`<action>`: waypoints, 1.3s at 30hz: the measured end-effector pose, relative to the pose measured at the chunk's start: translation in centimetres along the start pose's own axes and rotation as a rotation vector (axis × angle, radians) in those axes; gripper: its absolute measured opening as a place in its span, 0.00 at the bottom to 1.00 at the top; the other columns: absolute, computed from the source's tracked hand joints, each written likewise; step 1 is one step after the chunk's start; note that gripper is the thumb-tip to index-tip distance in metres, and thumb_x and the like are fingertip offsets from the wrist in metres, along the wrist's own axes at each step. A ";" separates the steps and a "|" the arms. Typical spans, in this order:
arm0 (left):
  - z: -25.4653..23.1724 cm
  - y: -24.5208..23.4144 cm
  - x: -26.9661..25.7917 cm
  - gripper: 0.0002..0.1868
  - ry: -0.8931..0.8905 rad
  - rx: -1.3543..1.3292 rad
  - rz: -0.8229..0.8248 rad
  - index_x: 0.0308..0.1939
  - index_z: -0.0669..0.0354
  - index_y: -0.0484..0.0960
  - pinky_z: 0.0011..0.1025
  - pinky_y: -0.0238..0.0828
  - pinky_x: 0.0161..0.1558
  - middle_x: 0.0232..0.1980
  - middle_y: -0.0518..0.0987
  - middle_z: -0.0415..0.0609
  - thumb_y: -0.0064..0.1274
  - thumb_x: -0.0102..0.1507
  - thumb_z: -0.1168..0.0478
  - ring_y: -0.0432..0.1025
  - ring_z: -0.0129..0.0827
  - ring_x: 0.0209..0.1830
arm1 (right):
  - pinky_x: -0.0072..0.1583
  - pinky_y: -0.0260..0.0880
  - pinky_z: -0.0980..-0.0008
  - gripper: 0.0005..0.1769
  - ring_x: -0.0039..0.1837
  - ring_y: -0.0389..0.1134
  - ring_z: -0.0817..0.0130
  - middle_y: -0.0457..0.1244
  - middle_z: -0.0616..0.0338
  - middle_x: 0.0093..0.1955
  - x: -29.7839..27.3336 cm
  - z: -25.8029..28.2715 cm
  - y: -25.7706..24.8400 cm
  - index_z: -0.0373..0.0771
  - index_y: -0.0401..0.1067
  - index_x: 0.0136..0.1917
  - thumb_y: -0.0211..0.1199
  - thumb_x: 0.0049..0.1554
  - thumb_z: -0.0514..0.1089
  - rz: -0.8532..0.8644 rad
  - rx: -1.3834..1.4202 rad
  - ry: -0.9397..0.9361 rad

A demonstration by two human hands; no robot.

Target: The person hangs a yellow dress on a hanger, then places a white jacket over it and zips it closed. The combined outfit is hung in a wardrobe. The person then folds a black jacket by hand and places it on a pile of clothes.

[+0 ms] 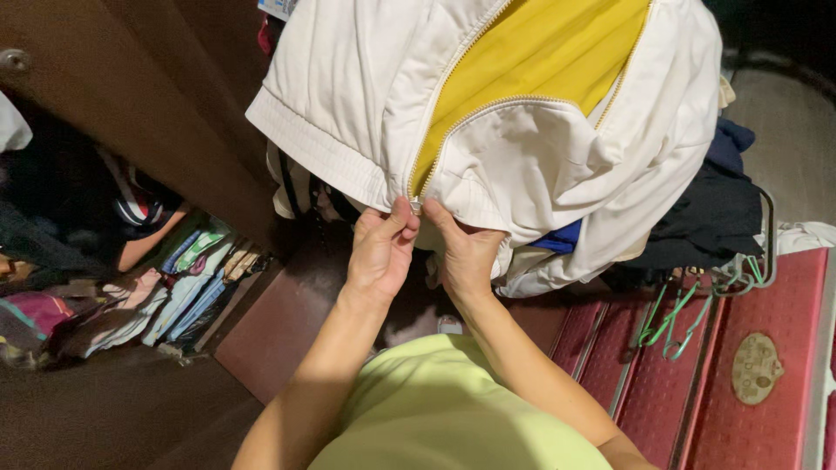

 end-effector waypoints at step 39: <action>-8.5 -1.7 -1.1 0.14 0.342 0.475 -0.067 0.54 0.65 0.82 0.20 0.70 0.44 0.46 0.84 0.42 0.61 0.65 0.67 0.73 0.20 0.39 | 0.58 0.74 0.69 0.10 0.57 0.72 0.66 0.70 0.56 0.54 7.9 9.9 1.7 0.37 0.75 0.60 0.57 0.68 0.40 0.590 -0.853 -0.419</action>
Point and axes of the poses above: each hand's wrist, its own x-axis towards the middle knuckle, its own y-axis out of the palm, z = x × y, the point moved 9 cm from there along x, towards the middle knuckle
